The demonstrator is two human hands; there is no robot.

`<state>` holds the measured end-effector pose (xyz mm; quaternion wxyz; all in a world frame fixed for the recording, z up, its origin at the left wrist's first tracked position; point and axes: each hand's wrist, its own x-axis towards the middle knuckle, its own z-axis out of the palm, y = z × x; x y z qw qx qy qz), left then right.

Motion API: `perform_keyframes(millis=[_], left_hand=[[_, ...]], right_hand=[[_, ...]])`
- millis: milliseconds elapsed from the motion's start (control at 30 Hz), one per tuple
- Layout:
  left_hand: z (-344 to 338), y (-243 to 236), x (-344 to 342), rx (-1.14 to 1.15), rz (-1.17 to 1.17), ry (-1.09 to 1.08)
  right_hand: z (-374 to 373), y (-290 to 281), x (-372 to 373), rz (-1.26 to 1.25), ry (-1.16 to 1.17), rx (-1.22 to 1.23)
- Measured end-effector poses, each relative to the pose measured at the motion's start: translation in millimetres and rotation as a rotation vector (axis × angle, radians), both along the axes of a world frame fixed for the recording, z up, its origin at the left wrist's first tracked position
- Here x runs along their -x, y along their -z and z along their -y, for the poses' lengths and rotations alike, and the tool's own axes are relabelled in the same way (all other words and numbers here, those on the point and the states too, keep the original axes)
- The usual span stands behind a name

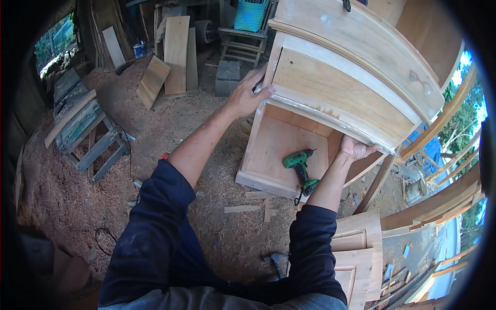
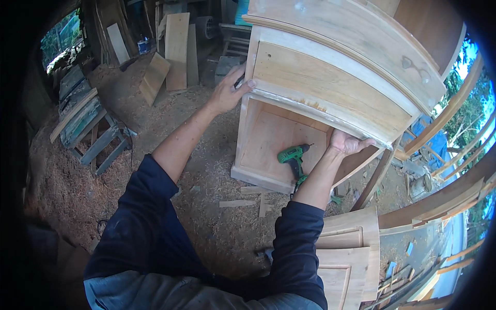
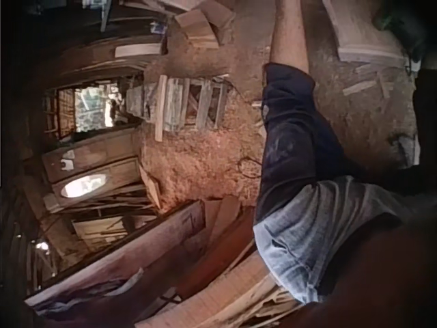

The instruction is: The person assembles a wooden cabinet, fitting drawers into the frame, using an electric planer to smooth the wood, and hammering a small part into a drawer.

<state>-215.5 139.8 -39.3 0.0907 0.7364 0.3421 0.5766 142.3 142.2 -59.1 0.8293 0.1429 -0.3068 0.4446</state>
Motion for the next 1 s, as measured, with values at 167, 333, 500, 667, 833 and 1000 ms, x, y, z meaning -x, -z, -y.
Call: perform_keyframes(millis=[167,333,500,667,833,1000], left_hand=[[-5.8,2.5,2.6,0.03,0.003,0.089],[-14.7,13.2,1.7,0.092,0.01,0.255],[-36.5,33.4,31.3,0.011,0.039,0.194],[-30.4,6.5,21.6,-0.048,0.018,0.122],[12.4,-51.2,-51.5,-0.094,0.33,0.181],[6.8,-60.2,-59.3,0.178,0.623,0.062]], right_hand=[[-10.8,-9.5,-5.4,-0.003,0.005,-0.145],[9.1,5.3,-12.5,-0.059,0.072,-0.016],[31.4,4.4,-2.8,-0.209,0.172,0.352],[81.9,-26.9,-11.4,-0.208,0.951,0.782],[76.5,-37.8,-64.8,0.156,1.404,0.68],[83.5,-61.9,-56.3,0.191,1.016,0.725]])
